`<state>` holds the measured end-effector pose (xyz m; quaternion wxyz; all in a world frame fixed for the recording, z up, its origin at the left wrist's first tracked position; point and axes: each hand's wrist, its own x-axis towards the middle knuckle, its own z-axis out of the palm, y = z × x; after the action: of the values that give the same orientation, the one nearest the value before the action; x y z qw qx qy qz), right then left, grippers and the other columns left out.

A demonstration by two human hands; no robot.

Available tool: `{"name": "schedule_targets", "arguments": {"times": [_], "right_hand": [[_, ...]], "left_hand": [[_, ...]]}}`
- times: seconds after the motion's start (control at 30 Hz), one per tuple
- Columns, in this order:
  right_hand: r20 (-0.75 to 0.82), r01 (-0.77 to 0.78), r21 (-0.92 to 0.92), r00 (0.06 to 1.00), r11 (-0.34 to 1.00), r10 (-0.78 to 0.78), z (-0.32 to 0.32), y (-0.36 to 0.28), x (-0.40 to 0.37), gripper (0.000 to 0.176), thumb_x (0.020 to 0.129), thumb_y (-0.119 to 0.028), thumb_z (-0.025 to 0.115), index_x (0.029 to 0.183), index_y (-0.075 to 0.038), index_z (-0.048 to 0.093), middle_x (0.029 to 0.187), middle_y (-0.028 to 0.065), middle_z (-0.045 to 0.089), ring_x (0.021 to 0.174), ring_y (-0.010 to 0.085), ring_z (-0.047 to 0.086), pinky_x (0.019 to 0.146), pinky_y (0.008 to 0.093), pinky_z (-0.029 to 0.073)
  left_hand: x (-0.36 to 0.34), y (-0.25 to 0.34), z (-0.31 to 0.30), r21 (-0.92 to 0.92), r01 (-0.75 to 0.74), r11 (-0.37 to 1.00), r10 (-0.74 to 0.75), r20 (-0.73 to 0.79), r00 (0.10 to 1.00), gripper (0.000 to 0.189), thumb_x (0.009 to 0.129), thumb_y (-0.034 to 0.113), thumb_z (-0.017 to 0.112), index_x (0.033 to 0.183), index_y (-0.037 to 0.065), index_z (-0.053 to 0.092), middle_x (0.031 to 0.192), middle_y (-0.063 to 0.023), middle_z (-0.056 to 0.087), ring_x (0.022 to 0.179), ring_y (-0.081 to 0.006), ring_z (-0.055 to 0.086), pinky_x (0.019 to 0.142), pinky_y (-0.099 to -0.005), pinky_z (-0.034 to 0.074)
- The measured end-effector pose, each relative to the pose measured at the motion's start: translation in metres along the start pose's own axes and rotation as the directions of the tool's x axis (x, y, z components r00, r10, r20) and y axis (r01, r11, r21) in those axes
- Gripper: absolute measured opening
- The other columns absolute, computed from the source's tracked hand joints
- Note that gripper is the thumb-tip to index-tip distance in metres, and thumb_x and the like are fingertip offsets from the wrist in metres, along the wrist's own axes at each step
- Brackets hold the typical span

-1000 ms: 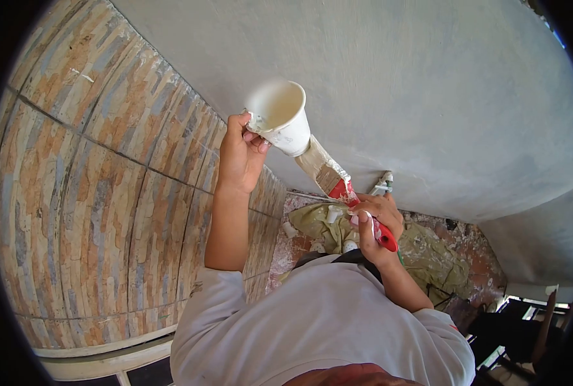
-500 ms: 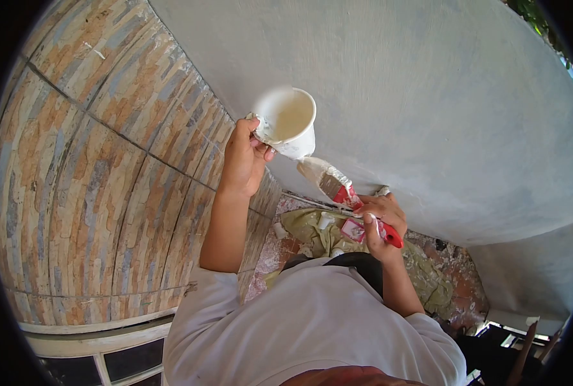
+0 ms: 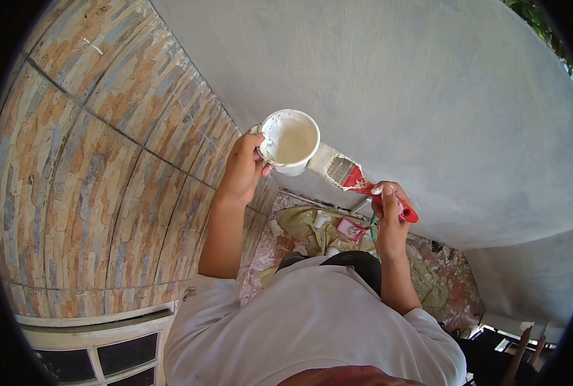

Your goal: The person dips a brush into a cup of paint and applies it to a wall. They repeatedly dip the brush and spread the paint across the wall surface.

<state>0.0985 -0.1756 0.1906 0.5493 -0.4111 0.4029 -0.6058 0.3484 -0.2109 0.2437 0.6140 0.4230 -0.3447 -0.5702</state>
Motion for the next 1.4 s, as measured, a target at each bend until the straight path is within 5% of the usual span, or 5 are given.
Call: {"name": "schedule_targets", "arguments": {"times": [0.27, 0.73, 0.93, 1.2, 1.4], "right_hand": [[-0.008, -0.017, 0.304, 1.0, 0.952, 0.02, -0.014, -0.013, 0.007, 0.023, 0.091, -0.025, 0.051, 0.083, -0.004, 0.054, 0.073, -0.0014, 0.045, 0.061, 0.0053, 0.034, 0.052, 0.0195, 0.025], [0.034, -0.067, 0.28, 0.998, 0.958, 0.059, -0.017, -0.013, 0.012, 0.021, 0.091, -0.025, 0.049, 0.083, -0.006, 0.051, 0.08, -0.0009, 0.044, 0.062, 0.0069, 0.034, 0.057, 0.0191, 0.027], [0.053, -0.148, 0.003, 0.988, 0.989, 0.147, -0.019, 0.012, 0.01, 0.025, 0.092, -0.028, 0.051, 0.083, -0.005, 0.057, 0.073, -0.0034, 0.047, 0.061, 0.003, 0.036, 0.052, 0.0187, 0.027], [-0.034, -0.044, 0.206, 0.998, 0.978, 0.052, -0.016, -0.01, 0.008, 0.023, 0.091, -0.028, 0.052, 0.084, -0.007, 0.055, 0.082, -0.0009, 0.05, 0.072, 0.0051, 0.042, 0.061, 0.0183, 0.034], [0.146, -0.256, 0.286, 0.964, 0.923, 0.222, -0.031, 0.024, 0.011, 0.023, 0.091, -0.029, 0.05, 0.086, -0.007, 0.053, 0.082, -0.0003, 0.048, 0.075, 0.0066, 0.046, 0.067, 0.0209, 0.039]], "left_hand": [[-0.009, -0.012, -0.01, -0.011, 0.048, 0.999, -0.048, -0.106, 0.993, 0.017, 0.087, 0.023, 0.046, 0.081, 0.007, 0.052, 0.067, 0.0011, 0.05, 0.059, -0.0074, 0.043, 0.049, -0.0235, 0.033], [-0.018, -0.028, -0.012, -0.042, 0.056, 0.998, -0.064, -0.219, 0.974, 0.019, 0.086, 0.023, 0.047, 0.081, 0.006, 0.054, 0.069, 0.0005, 0.052, 0.057, -0.0073, 0.042, 0.049, -0.0231, 0.032], [-0.022, -0.026, -0.011, -0.028, 0.054, 0.998, -0.059, -0.2, 0.978, 0.021, 0.086, 0.024, 0.048, 0.083, 0.006, 0.056, 0.07, 0.0, 0.054, 0.057, -0.0072, 0.042, 0.049, -0.0228, 0.032], [-0.017, -0.044, -0.02, 0.041, 0.089, 0.995, -0.079, -0.206, 0.975, 0.021, 0.085, 0.025, 0.048, 0.085, 0.005, 0.056, 0.072, -0.0004, 0.055, 0.057, -0.0074, 0.043, 0.048, -0.0228, 0.032], [-0.02, -0.027, -0.024, -0.149, 0.073, 0.986, -0.095, -0.145, 0.985, 0.024, 0.085, 0.025, 0.05, 0.095, 0.005, 0.057, 0.082, -0.0001, 0.06, 0.057, -0.0051, 0.046, 0.044, -0.0188, 0.033]]}}
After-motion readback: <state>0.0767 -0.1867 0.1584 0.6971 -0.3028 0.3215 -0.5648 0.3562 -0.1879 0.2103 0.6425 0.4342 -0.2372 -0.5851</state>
